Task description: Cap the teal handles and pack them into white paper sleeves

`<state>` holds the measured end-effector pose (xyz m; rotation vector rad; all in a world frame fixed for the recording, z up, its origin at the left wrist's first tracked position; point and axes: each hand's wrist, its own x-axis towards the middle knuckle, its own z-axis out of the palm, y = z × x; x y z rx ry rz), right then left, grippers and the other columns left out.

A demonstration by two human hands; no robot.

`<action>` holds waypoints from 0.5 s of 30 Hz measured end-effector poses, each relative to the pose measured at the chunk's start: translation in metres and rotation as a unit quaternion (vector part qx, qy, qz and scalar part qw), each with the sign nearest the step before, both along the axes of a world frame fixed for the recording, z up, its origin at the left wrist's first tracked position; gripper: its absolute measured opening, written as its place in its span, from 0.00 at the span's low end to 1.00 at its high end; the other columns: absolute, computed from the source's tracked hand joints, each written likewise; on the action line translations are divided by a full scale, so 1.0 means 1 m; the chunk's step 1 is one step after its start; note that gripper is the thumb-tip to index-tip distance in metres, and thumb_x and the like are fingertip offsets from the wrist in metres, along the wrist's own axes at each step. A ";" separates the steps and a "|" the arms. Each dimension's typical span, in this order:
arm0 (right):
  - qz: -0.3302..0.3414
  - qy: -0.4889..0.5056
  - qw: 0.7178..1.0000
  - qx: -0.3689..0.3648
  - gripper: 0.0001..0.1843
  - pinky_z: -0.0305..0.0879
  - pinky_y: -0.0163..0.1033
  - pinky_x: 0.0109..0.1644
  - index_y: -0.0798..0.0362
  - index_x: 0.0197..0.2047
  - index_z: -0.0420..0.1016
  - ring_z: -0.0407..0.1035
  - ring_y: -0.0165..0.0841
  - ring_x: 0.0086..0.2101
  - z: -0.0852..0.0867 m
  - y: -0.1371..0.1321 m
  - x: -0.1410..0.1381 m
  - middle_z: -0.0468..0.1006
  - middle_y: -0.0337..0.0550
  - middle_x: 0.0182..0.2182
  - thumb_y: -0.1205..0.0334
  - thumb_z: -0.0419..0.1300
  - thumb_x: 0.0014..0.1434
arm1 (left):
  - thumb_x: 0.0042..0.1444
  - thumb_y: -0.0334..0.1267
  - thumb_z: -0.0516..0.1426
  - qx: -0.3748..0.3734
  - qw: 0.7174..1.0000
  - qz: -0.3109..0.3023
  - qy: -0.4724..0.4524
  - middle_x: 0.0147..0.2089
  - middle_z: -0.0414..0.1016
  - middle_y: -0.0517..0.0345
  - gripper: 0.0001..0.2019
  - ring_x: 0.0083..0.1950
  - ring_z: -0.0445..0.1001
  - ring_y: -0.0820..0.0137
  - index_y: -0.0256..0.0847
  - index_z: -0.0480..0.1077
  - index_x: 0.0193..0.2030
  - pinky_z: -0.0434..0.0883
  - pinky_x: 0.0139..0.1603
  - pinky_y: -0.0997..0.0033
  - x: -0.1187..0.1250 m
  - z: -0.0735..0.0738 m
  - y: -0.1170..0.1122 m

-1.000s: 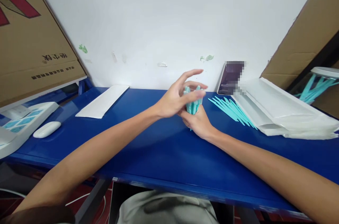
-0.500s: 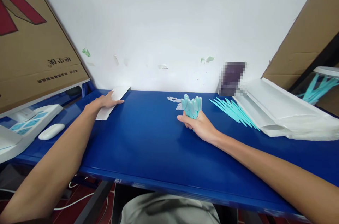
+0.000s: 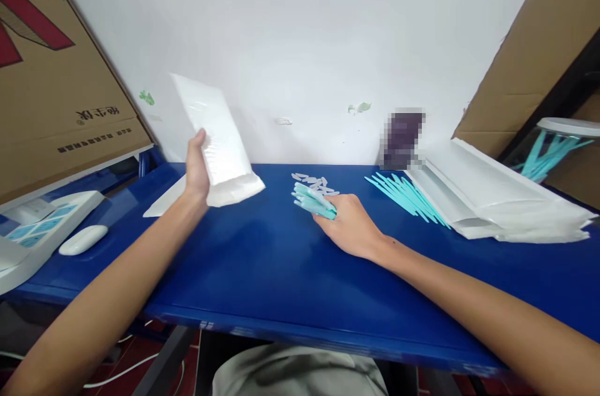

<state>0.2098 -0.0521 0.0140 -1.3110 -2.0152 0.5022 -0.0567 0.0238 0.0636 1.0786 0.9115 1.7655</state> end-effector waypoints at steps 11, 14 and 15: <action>-0.088 -0.369 0.924 0.047 0.09 0.45 0.39 0.28 0.52 0.36 0.73 0.71 0.37 0.27 0.028 0.010 -0.014 0.78 0.49 0.29 0.64 0.51 0.61 | 0.46 0.34 0.65 -0.050 0.966 -0.165 -0.191 0.34 0.77 0.55 0.11 0.43 0.79 0.62 0.35 0.72 0.36 0.75 0.50 0.65 0.068 -0.018 -0.053; -0.090 -0.422 0.898 0.092 0.09 0.49 0.39 0.30 0.54 0.40 0.75 0.73 0.40 0.30 0.058 0.023 -0.018 0.79 0.53 0.32 0.64 0.55 0.59 | 0.47 0.31 0.59 -0.070 0.958 -0.159 -0.227 0.38 0.79 0.53 0.06 0.48 0.79 0.59 0.36 0.72 0.35 0.75 0.53 0.62 0.073 -0.019 -0.068; -0.085 -0.441 0.886 0.114 0.09 0.50 0.40 0.30 0.54 0.40 0.76 0.73 0.41 0.30 0.071 0.027 -0.021 0.79 0.54 0.32 0.65 0.57 0.58 | 0.49 0.31 0.58 -0.087 0.953 -0.161 -0.242 0.41 0.79 0.52 0.07 0.51 0.78 0.58 0.36 0.73 0.37 0.75 0.54 0.60 0.074 -0.018 -0.073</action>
